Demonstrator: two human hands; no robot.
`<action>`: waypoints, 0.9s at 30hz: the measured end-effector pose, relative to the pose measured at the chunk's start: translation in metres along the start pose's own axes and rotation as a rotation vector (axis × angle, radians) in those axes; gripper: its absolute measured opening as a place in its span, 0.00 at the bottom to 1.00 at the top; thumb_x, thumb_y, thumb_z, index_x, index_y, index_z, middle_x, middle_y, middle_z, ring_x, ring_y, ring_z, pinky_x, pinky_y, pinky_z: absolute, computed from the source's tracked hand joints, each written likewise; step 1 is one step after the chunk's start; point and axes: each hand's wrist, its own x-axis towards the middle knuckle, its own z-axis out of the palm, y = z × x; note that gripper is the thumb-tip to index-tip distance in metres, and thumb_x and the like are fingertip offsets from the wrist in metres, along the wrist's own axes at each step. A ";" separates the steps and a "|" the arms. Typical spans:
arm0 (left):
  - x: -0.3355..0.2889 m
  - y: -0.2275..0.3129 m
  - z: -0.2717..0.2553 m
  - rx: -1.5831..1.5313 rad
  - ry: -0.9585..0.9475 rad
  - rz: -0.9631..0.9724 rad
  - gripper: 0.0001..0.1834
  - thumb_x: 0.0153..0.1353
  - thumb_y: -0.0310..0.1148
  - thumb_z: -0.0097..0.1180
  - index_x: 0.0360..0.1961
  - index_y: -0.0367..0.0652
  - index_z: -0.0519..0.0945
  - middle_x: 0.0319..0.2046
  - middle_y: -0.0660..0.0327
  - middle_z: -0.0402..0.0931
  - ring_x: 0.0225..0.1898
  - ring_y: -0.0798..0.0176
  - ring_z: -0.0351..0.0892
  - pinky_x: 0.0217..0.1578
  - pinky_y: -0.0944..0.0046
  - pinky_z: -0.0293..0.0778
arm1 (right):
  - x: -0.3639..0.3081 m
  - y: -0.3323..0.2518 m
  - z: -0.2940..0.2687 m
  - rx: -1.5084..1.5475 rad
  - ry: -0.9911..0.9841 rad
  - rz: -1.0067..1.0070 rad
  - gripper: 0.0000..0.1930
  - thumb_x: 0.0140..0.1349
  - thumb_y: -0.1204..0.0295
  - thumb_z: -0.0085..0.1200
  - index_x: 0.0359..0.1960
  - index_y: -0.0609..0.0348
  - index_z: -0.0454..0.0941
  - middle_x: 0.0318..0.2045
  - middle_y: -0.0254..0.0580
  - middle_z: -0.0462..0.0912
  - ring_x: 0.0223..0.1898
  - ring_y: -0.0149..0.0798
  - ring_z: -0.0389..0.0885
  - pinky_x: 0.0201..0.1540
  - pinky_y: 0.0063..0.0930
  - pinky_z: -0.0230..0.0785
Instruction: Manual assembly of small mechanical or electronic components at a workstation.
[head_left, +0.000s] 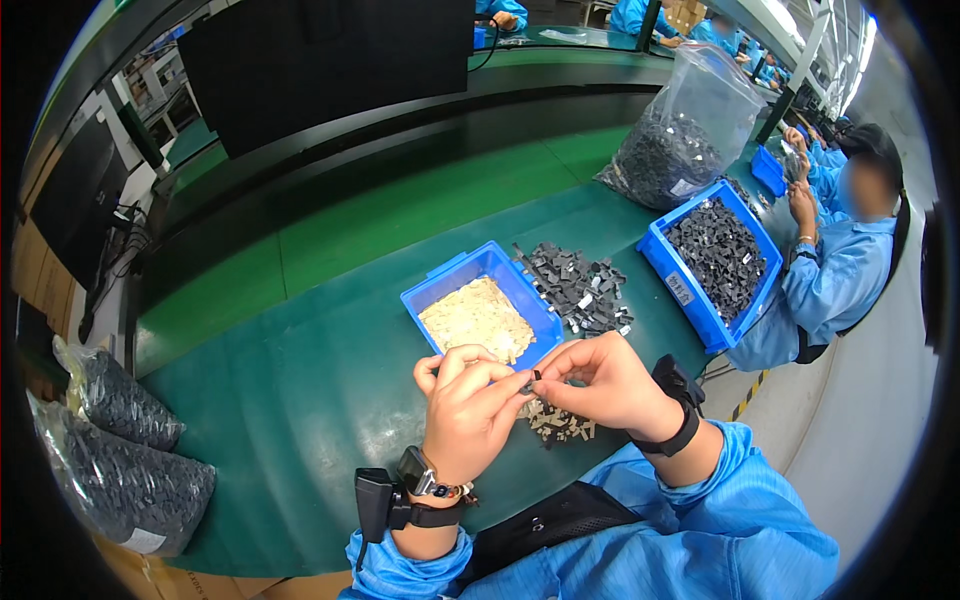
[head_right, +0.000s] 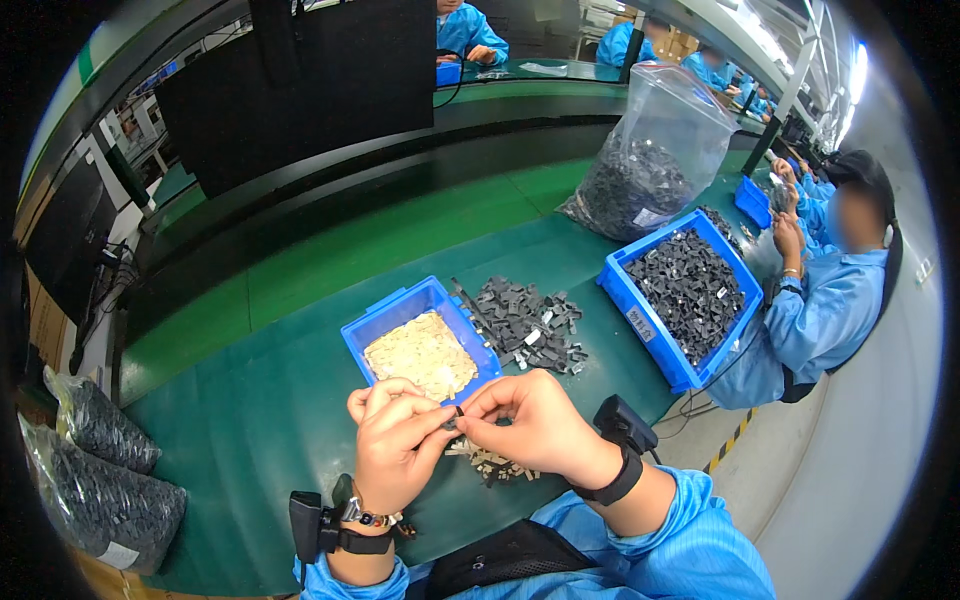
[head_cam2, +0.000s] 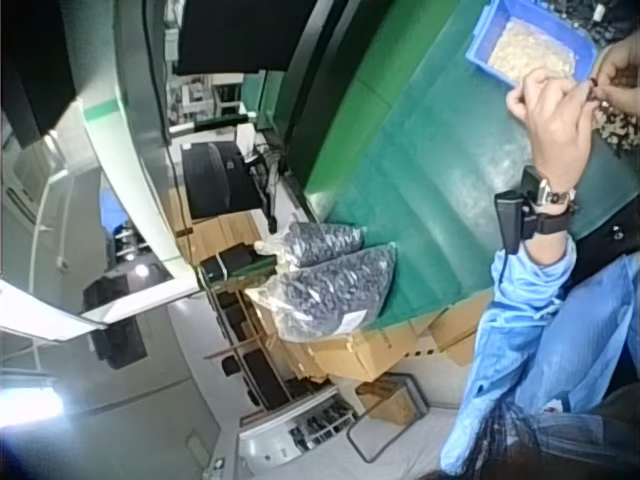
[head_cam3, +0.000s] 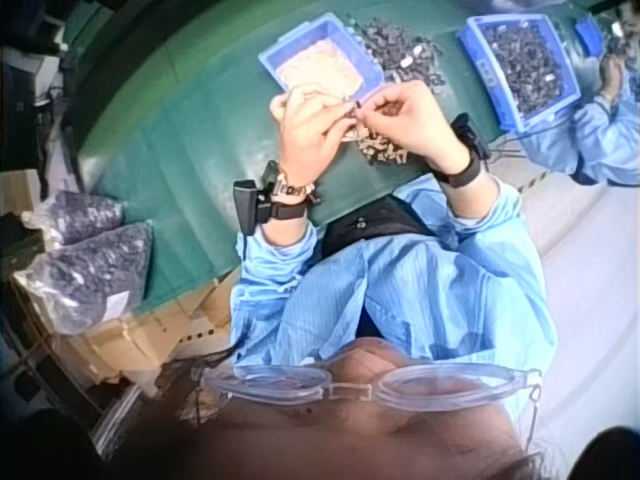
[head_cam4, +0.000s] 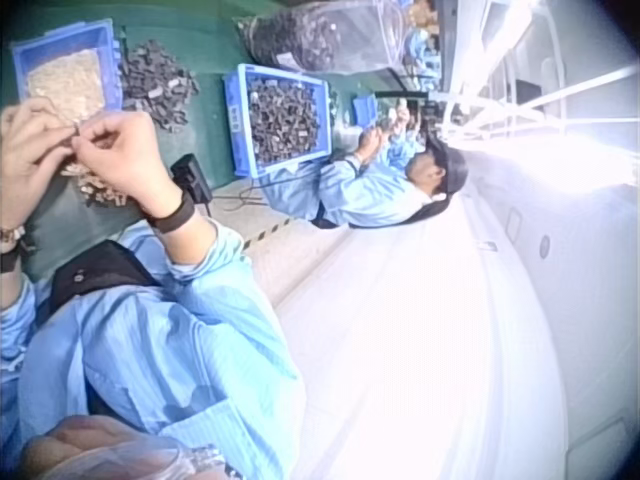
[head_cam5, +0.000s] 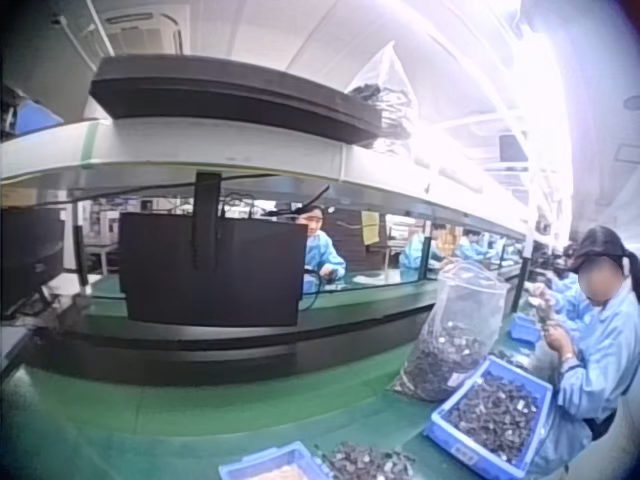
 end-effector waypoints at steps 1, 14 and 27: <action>0.000 0.001 0.000 0.005 0.000 -0.006 0.13 0.42 0.29 0.71 0.33 0.44 0.87 0.30 0.67 0.81 0.43 0.58 0.75 0.48 0.56 0.55 | 0.000 -0.001 0.000 0.088 -0.007 0.023 0.04 0.55 0.80 0.62 0.30 0.70 0.84 0.32 0.44 0.86 0.33 0.28 0.83 0.39 0.22 0.77; -0.002 0.003 -0.005 -0.251 0.095 -0.011 0.09 0.42 0.31 0.74 0.24 0.46 0.85 0.27 0.68 0.84 0.37 0.63 0.78 0.49 0.57 0.57 | -0.001 0.019 0.004 1.225 -0.303 0.413 0.04 0.59 0.81 0.61 0.29 0.63 0.78 0.34 0.47 0.84 0.34 0.38 0.84 0.39 0.27 0.78; -0.004 0.005 -0.007 -0.233 0.101 0.009 0.13 0.41 0.34 0.77 0.18 0.49 0.80 0.24 0.70 0.82 0.35 0.63 0.77 0.50 0.56 0.54 | -0.003 0.006 0.007 -0.311 -0.231 -0.498 0.06 0.64 0.79 0.49 0.41 0.63 0.74 0.36 0.48 0.78 0.38 0.51 0.78 0.41 0.39 0.71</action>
